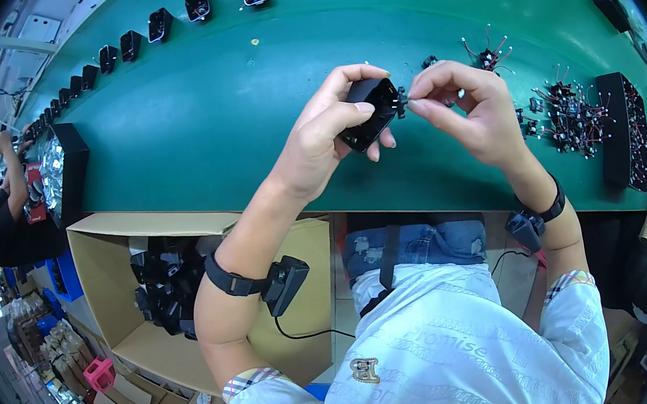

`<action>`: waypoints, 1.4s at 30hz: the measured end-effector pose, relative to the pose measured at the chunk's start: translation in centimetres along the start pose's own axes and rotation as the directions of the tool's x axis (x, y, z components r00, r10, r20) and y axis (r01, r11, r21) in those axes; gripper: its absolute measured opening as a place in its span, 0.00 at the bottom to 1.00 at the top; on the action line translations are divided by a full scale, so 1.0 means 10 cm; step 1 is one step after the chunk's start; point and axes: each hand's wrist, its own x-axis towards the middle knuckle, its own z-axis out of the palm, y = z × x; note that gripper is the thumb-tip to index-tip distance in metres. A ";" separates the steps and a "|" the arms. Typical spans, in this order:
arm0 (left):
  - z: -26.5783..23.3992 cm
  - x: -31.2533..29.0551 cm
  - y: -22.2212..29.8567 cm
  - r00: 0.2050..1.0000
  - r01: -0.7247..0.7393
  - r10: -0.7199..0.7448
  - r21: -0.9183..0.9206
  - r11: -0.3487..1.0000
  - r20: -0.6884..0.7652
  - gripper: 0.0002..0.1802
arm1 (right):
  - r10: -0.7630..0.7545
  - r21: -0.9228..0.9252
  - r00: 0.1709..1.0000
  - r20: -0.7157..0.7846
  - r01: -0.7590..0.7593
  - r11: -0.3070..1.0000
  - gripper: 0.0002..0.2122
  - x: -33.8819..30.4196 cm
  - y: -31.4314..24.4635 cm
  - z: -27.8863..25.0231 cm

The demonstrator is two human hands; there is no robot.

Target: Assembling small electronic components into plastic housings on a production line.

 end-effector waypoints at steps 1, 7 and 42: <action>0.01 0.00 -0.02 1.000 -0.024 0.023 -0.114 0.993 -0.005 0.24 | -0.008 0.006 1.000 0.000 0.008 1.000 0.05 0.03 -0.02 0.03; 0.00 0.00 0.00 0.989 -0.126 0.109 -0.199 0.972 -0.097 0.19 | -0.354 -0.280 0.935 -0.020 0.335 0.900 0.08 0.17 -0.14 0.19; 0.06 0.01 0.07 0.496 -0.492 0.841 0.868 0.066 0.218 0.21 | 0.196 0.279 0.968 0.156 -0.233 0.932 0.08 0.37 -0.32 0.12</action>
